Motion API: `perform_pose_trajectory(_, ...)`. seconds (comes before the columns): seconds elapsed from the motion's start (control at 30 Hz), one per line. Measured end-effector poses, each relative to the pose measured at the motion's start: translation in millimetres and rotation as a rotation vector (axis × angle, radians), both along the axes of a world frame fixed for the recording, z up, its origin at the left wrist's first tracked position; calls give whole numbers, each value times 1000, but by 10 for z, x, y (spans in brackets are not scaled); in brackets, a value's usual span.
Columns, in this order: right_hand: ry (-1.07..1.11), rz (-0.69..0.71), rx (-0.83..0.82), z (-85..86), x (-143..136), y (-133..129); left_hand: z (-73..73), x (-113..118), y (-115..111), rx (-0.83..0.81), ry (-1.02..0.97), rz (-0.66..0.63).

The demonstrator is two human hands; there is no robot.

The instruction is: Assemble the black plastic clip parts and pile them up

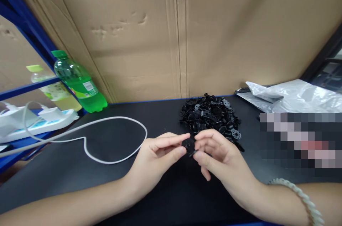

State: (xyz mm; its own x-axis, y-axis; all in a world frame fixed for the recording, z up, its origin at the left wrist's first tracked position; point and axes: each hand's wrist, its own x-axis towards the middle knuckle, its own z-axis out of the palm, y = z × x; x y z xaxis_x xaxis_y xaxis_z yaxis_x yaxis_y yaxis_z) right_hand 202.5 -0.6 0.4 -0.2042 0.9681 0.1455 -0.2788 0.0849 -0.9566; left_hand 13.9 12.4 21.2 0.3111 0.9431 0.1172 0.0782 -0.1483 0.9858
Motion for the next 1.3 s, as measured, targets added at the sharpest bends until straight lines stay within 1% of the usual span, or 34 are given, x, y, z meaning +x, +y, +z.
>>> perform_pose_trajectory(0.13, 5, 72, -86, -8, -41, 5, -9, -3, -31, -8, -42, -33)
perform_pose_trajectory(0.33, 73, 115, -168, 34, -106, -21, 15, 22, -136, -129, -222, -23)
perform_pose_trajectory(0.4, 87, 112, -188, 40, -115, -29, 15, 33, -154, -150, -229, 10)
perform_pose_trajectory(0.53, 79, 109, -198, 20, -103, -18, 8, 64, -125, -239, -234, 138)
perform_pose_trajectory(0.63, 71, 125, -192, 0, -77, -18, 12, 79, -105, -275, -237, 169)
perform_pose_trajectory(0.8, 84, 181, -200, -22, -58, -68, 25, 77, -158, -264, -210, 165)
perform_pose_trajectory(1.1, 20, 139, -182, -4, -67, -94, 71, 127, -199, -271, -189, 183)
perform_pose_trajectory(1.3, -16, 136, -179, -24, -49, -92, 42, 128, -210, -252, -215, 151)
